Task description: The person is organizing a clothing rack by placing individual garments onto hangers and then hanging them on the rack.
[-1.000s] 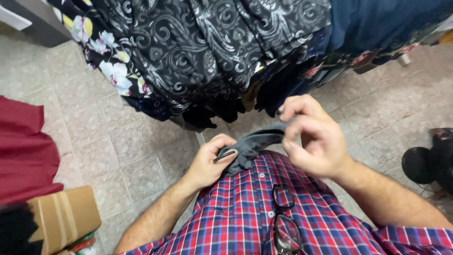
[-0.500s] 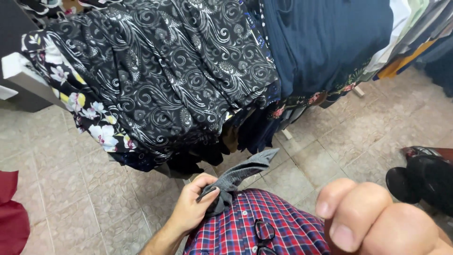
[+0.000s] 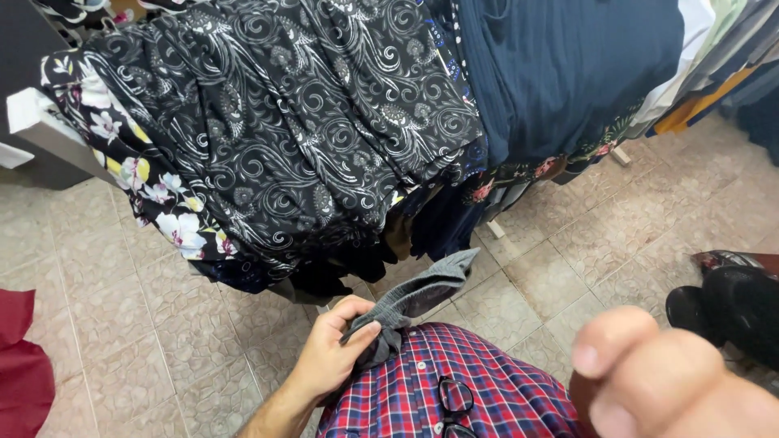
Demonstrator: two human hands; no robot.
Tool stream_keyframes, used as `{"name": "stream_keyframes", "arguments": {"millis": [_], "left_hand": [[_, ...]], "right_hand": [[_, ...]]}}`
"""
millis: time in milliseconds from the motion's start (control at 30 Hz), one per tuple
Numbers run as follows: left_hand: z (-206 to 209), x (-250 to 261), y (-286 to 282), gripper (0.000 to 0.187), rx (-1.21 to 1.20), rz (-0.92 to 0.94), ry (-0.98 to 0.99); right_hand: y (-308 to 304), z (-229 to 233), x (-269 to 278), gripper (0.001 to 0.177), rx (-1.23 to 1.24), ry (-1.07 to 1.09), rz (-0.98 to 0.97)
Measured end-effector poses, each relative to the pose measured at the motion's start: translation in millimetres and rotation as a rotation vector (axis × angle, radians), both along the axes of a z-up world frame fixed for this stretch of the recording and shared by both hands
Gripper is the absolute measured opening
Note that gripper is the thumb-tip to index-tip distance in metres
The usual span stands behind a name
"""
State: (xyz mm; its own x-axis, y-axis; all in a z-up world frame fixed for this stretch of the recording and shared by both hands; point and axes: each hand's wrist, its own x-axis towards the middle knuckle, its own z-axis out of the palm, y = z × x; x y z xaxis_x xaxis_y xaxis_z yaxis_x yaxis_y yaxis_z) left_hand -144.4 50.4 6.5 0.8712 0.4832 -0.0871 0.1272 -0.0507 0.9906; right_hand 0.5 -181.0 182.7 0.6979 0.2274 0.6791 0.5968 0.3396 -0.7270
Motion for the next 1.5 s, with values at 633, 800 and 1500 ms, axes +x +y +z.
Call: {"name": "stream_keyframes", "arguments": {"millis": [633, 800, 1500], "left_hand": [[-13.3, 10.1, 4.6, 0.036, -0.545, -0.118, 0.11], [-9.3, 13.7, 5.7, 0.024, -0.328, -0.125, 0.212], [-5.3, 1.0, 28.2, 0.02, 0.127, -0.288, 0.214]], "right_hand": [[107.3, -139.7, 37.1, 0.029, -0.725, -0.615, 0.765], [108.6, -153.8, 38.4, 0.04, -0.646, -0.734, 0.794], [98.8, -168.4, 112.4, 0.031, -1.256, -0.008, 0.979]]}}
